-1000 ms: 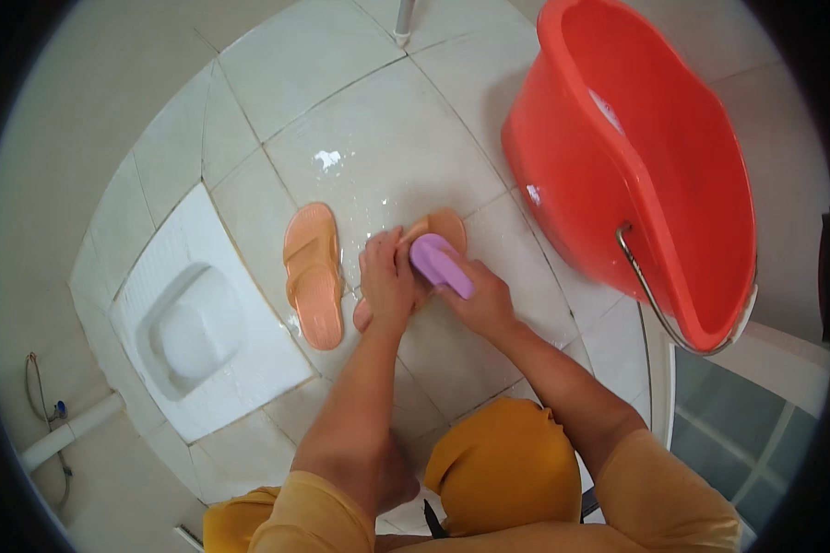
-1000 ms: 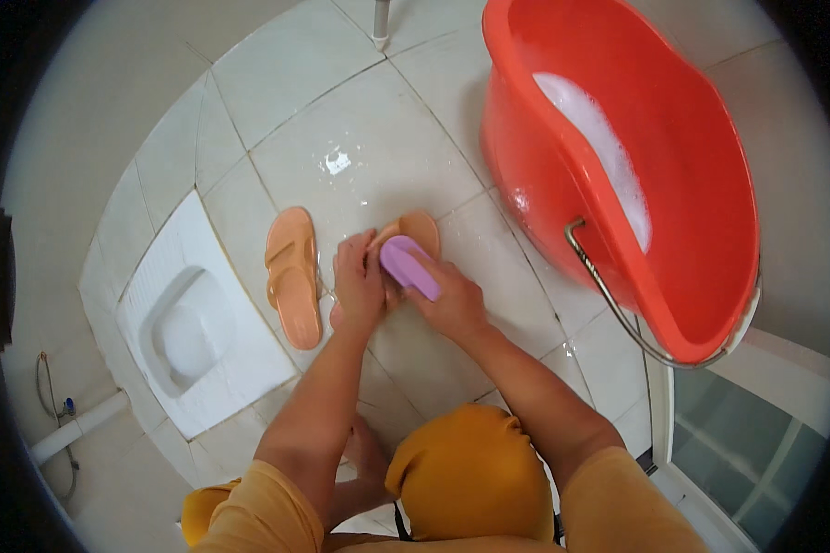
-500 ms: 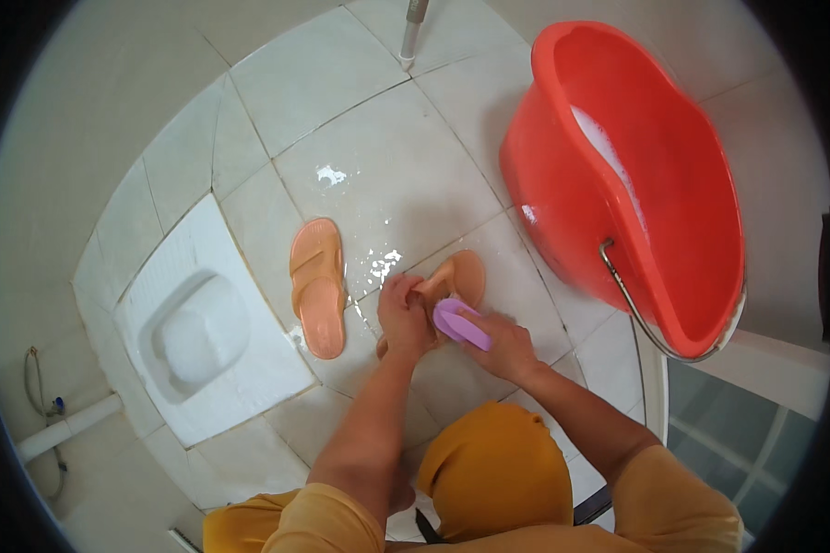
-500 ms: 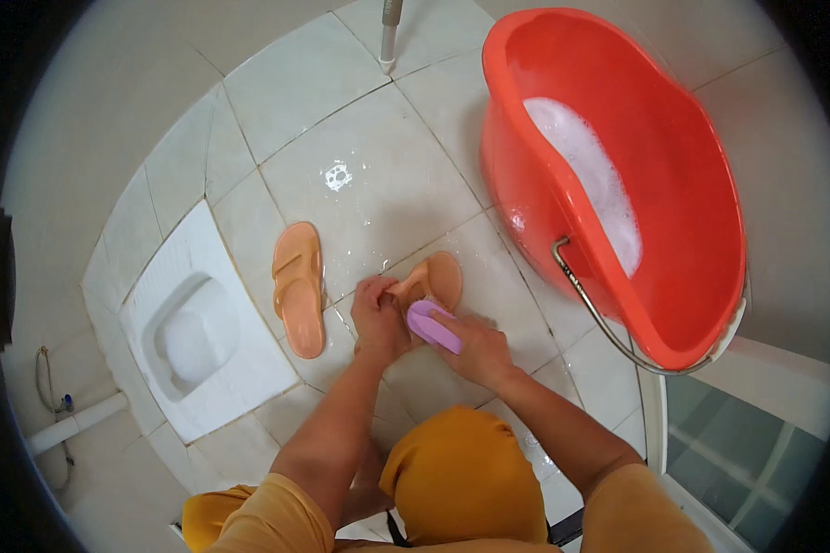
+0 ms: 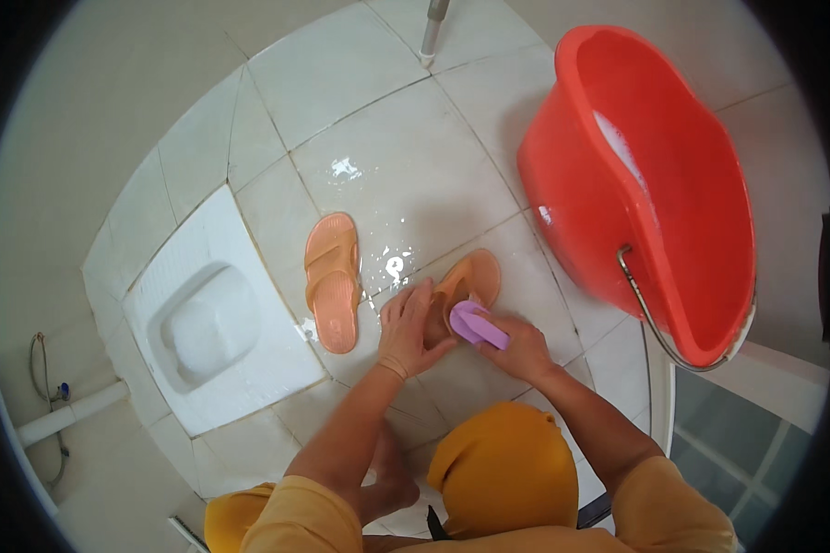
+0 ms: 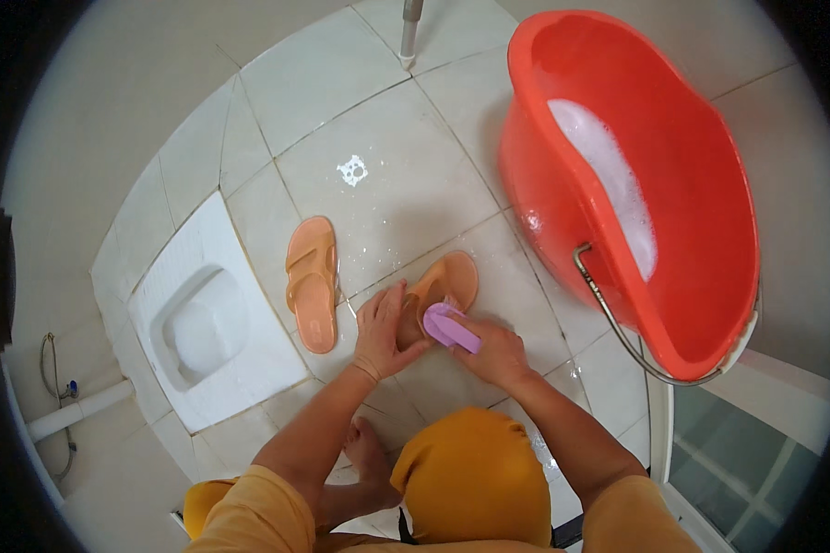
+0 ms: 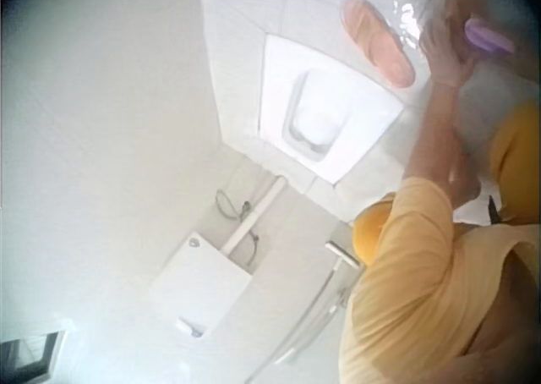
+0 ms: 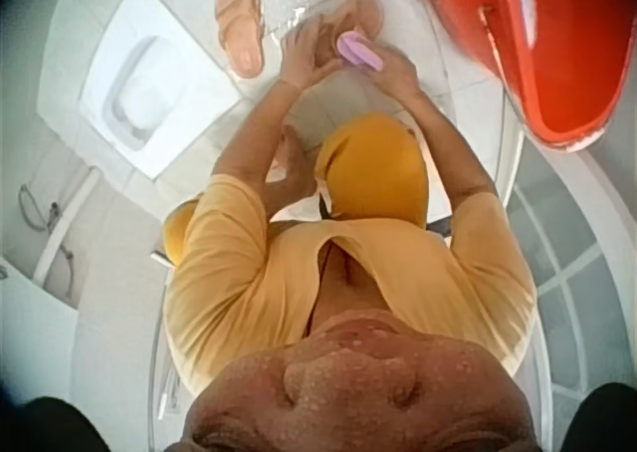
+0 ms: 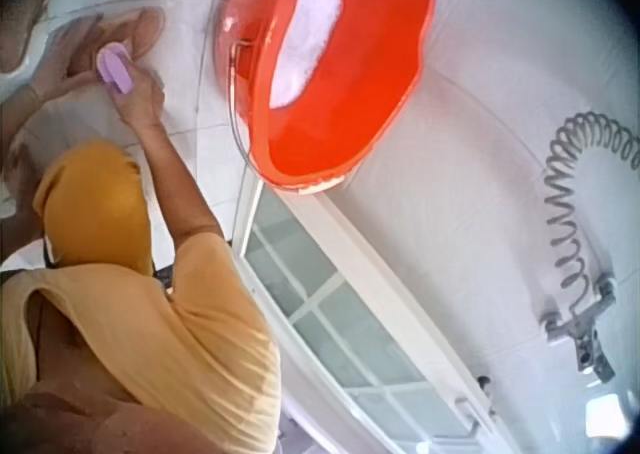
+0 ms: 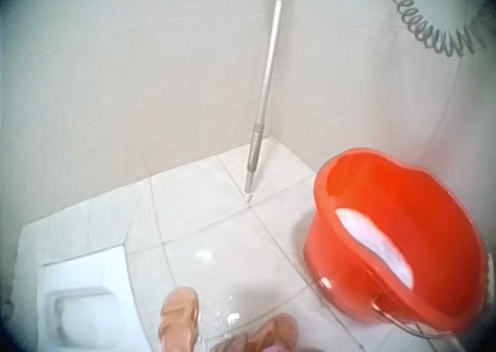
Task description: Cleaning a pair of rubber slippers with a brush and soapy water in a bathroom.
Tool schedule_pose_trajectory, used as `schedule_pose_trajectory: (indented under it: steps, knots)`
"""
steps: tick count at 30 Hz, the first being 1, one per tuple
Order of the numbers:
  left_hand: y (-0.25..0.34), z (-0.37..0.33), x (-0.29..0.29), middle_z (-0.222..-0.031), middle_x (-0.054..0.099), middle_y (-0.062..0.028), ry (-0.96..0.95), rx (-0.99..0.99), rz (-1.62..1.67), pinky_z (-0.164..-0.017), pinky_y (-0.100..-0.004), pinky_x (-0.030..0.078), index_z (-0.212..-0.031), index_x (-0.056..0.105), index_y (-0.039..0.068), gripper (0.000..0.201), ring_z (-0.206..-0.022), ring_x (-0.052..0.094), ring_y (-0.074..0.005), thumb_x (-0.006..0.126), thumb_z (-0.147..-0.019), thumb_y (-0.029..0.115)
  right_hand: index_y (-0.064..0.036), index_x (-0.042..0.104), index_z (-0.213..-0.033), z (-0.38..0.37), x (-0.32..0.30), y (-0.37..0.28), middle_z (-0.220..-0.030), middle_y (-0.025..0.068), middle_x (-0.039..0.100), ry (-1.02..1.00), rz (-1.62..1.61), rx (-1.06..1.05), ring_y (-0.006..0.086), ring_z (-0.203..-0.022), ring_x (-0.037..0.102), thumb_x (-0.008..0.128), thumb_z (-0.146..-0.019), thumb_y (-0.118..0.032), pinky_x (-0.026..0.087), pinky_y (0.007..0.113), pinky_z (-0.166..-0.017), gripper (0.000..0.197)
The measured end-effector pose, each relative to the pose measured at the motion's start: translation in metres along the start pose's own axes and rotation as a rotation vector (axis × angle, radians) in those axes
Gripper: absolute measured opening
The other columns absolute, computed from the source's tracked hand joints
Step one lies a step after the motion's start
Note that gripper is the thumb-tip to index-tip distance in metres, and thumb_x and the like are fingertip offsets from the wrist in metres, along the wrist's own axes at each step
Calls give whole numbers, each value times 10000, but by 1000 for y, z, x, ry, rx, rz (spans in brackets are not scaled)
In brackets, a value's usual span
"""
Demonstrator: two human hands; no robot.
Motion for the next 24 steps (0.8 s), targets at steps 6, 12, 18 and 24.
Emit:
schedule_pose_trajectory:
  steps: [6, 12, 18, 24]
  knots:
    - [-1, 2, -8, -1448, 376, -128, 35, -222, 82, -1086, -460, 215, -1476, 188, 35, 1066, -1347, 293, -354, 808, -656, 319, -196, 591, -1268, -29, 34, -23, -1041, 142, 669, 291, -465, -114, 318, -934, 648, 725, -771, -279, 514, 383, -811, 522]
    - [-11, 2, 1, -1465, 354, -155, 124, -251, 37, -1088, -467, 216, -1464, 117, -30, 1080, -1365, 280, -352, 788, -686, 303, -179, 600, -1256, -1, 23, -8, -1075, 152, 661, 129, -307, -15, 313, -977, 646, 713, -794, -232, 509, 362, -848, 478]
    - [-13, -3, 6, -1476, 332, -190, 219, -273, 97, -1082, -469, 212, -1441, 171, -52, 949, -1357, 298, -373, 718, -743, 288, -178, 575, -1282, -54, 18, -28, -1152, 120, 643, 177, -188, -25, 296, -1032, 626, 717, -799, -222, 497, 365, -881, 505]
    - [-10, -2, 6, -1450, 333, -240, 158, -211, 7, -1080, -455, 213, -1420, 208, -69, 862, -1341, 310, -378, 674, -770, 252, -191, 579, -1279, -31, 20, -17, -1107, 128, 645, 283, -250, -176, 324, -958, 629, 696, -805, -289, 507, 392, -833, 498]
Point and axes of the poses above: each hand's wrist, its own z-axis away from the middle knuckle, its own x-axis out of the palm, y = z × x, the point moved 2 cm from there along -z, towards the middle knuckle
